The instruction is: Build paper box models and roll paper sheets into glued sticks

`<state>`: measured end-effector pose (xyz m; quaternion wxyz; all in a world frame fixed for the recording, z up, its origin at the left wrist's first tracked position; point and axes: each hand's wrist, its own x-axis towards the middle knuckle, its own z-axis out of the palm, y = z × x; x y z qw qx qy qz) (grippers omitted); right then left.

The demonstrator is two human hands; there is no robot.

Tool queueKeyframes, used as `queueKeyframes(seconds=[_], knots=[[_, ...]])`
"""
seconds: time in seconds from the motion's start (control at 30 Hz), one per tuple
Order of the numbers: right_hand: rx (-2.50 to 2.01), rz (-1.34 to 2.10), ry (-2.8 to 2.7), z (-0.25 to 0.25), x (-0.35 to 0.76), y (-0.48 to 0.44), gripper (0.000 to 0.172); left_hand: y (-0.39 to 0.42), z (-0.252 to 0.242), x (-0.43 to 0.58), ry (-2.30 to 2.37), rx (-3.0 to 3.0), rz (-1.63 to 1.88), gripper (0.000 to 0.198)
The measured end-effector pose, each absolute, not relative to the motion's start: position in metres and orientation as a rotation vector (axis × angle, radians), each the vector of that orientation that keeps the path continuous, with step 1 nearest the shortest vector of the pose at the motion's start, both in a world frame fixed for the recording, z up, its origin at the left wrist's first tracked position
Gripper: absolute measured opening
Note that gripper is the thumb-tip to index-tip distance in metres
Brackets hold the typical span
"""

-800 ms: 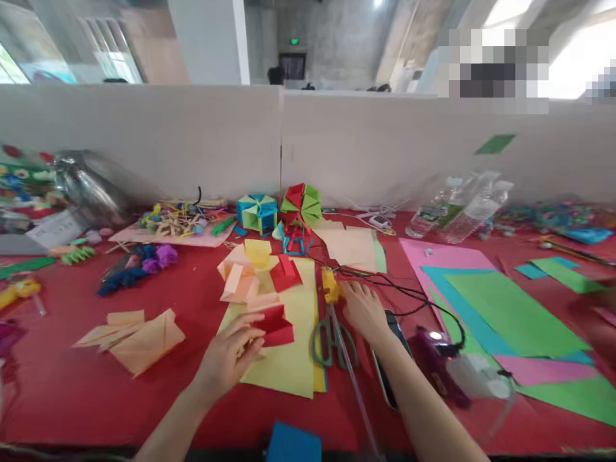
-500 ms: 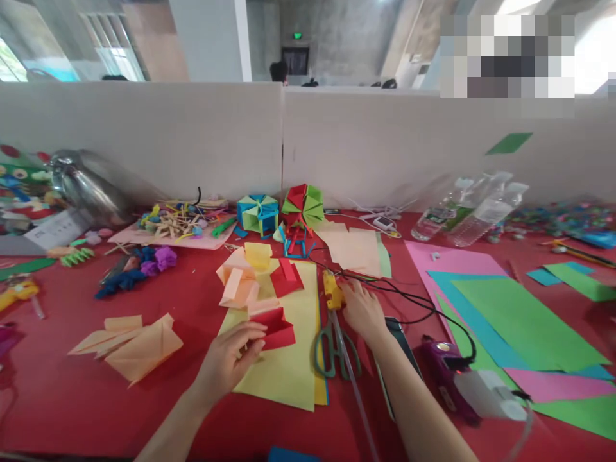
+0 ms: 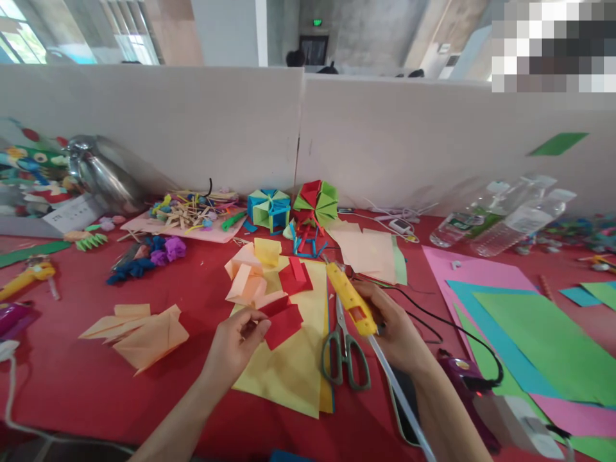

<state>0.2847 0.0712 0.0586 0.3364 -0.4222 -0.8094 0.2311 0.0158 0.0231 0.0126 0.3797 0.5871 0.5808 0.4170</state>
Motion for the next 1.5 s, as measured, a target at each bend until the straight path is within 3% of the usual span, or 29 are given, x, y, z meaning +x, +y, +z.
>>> queueKeyframes(seconds=[0.13,0.37,0.83,1.5], knots=[[-0.943,0.683,-2.187,0.056,0.267,0.045,0.024,0.027,0.014,0.022,1.507,1.49,1.02,0.016],[-0.978,0.834,-2.331,0.044,0.247,0.027,0.013,0.029,0.015,0.021,1.504,1.552,0.964,0.017],[-1.119,0.443,-2.524,0.026,0.242,0.027,0.015,0.032,0.017,0.018,1.474,1.486,0.96,0.02],[-1.099,0.272,-2.535,0.026,0.242,0.026,0.015,0.03,0.016,0.013,1.405,1.476,0.981,0.022]])
